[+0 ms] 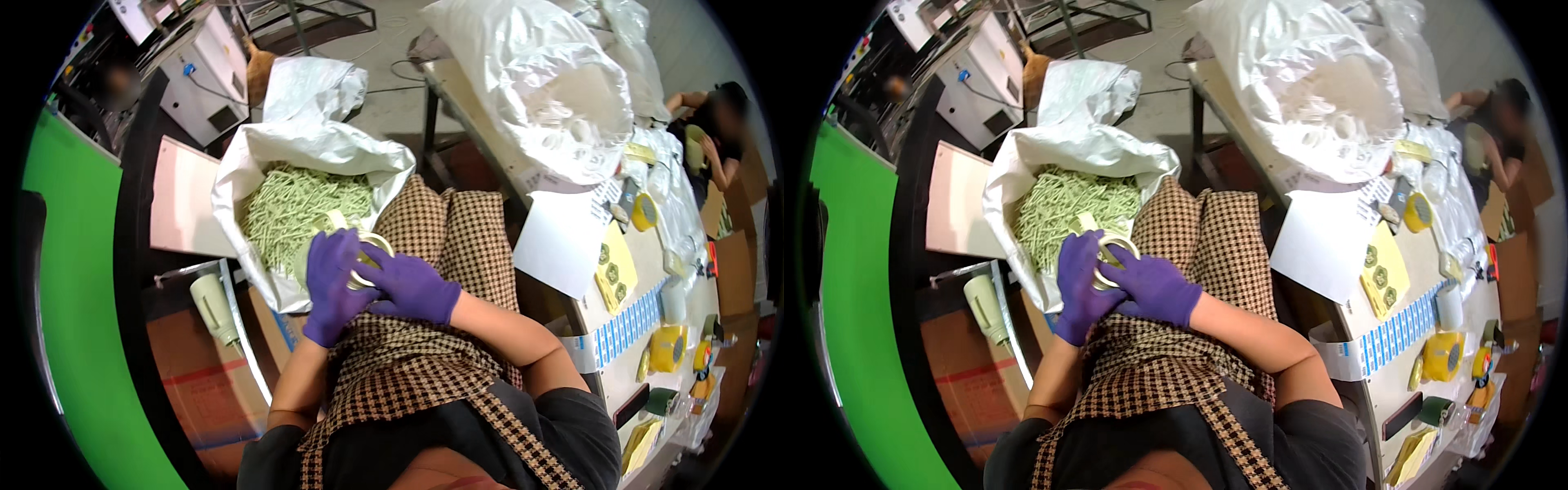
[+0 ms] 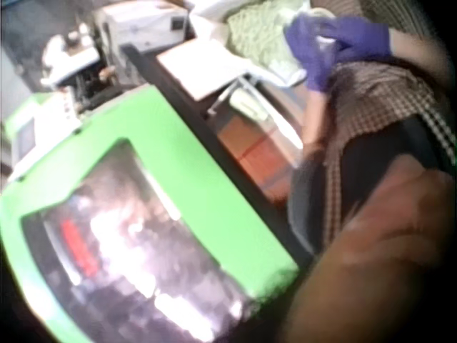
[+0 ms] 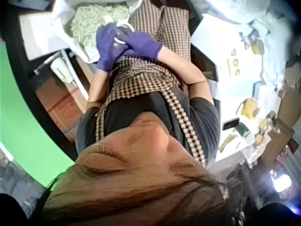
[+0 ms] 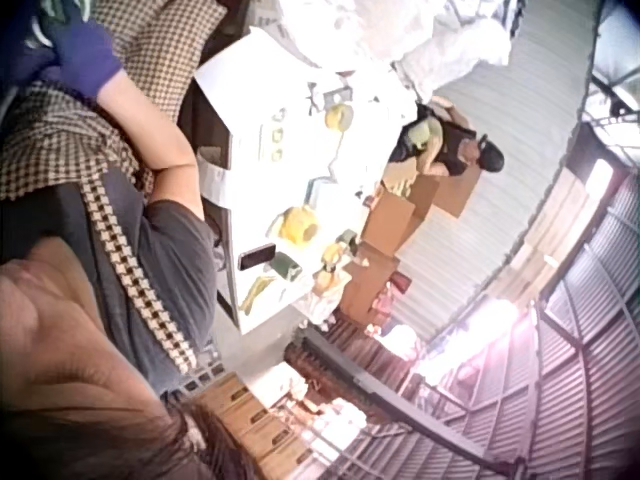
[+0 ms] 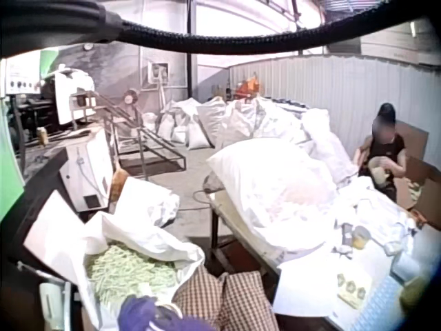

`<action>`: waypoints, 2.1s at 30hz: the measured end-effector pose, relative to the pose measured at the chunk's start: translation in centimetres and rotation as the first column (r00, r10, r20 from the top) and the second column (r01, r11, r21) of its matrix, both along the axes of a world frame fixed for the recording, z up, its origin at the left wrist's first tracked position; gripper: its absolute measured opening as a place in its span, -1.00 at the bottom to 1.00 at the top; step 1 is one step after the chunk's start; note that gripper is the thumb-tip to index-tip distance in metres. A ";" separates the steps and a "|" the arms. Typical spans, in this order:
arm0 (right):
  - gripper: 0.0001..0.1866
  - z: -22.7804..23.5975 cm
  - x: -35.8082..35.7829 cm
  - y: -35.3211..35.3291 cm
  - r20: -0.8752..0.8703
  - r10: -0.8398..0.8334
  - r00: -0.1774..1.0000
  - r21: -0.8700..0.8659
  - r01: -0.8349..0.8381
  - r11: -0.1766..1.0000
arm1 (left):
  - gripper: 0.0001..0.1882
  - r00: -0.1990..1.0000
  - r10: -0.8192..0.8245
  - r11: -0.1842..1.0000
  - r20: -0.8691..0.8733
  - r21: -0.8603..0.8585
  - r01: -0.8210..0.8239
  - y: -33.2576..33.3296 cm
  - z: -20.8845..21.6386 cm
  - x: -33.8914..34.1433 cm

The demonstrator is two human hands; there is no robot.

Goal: The person places green insulation rods into a thermal flask, screws on a cap, and applies labels and stickers to the exterior of the flask.

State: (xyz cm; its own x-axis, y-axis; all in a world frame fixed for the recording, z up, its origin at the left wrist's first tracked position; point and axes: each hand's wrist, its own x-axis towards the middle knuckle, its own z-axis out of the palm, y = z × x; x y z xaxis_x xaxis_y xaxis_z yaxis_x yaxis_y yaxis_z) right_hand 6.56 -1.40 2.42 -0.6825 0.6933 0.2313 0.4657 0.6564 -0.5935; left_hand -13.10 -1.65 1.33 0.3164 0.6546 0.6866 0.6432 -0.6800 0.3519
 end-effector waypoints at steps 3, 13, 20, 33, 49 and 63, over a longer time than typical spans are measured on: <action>-0.20 2.3 1.4 1.4 -0.071 0.035 0.997 0.040 -0.032 0.999 | -0.11 0.985 0.109 0.975 0.135 -0.209 -0.079 2.9 -0.1 -1.7; -0.66 7.1 27.6 12.5 -0.164 -0.818 0.551 0.671 0.671 0.317 | 0.37 0.874 0.222 0.954 0.431 0.091 -0.287 2.2 5.3 -9.1; -0.85 3.9 37.4 21.1 0.000 -0.895 0.447 0.699 0.640 0.320 | -0.02 0.990 0.140 0.988 0.028 -0.075 -0.137 -1.9 1.2 -2.9; -0.79 5.5 13.4 3.3 -0.493 -0.465 0.735 -0.269 0.379 0.885 | -0.07 0.961 0.050 0.961 0.271 -0.276 0.028 -1.0 1.1 -1.9; -0.82 2.7 -1.7 -0.6 -0.108 -0.233 0.966 -0.026 0.232 0.972 | -0.23 0.990 -0.111 0.986 0.086 -0.114 0.120 0.0 3.9 0.5; -0.73 -2.2 0.9 -3.9 -0.400 -0.165 0.902 0.098 0.221 0.970 | -0.10 0.931 -0.187 0.961 -0.314 -0.256 0.106 0.2 3.9 3.0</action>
State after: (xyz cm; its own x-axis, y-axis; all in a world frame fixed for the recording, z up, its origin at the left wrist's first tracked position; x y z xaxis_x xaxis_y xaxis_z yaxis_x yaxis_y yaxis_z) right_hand 7.41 -5.27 0.21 -0.3760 0.7445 0.5517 0.3445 0.6650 -0.6626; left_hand -10.11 -1.44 5.18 0.6038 0.7109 0.3608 0.6496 -0.7010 0.2943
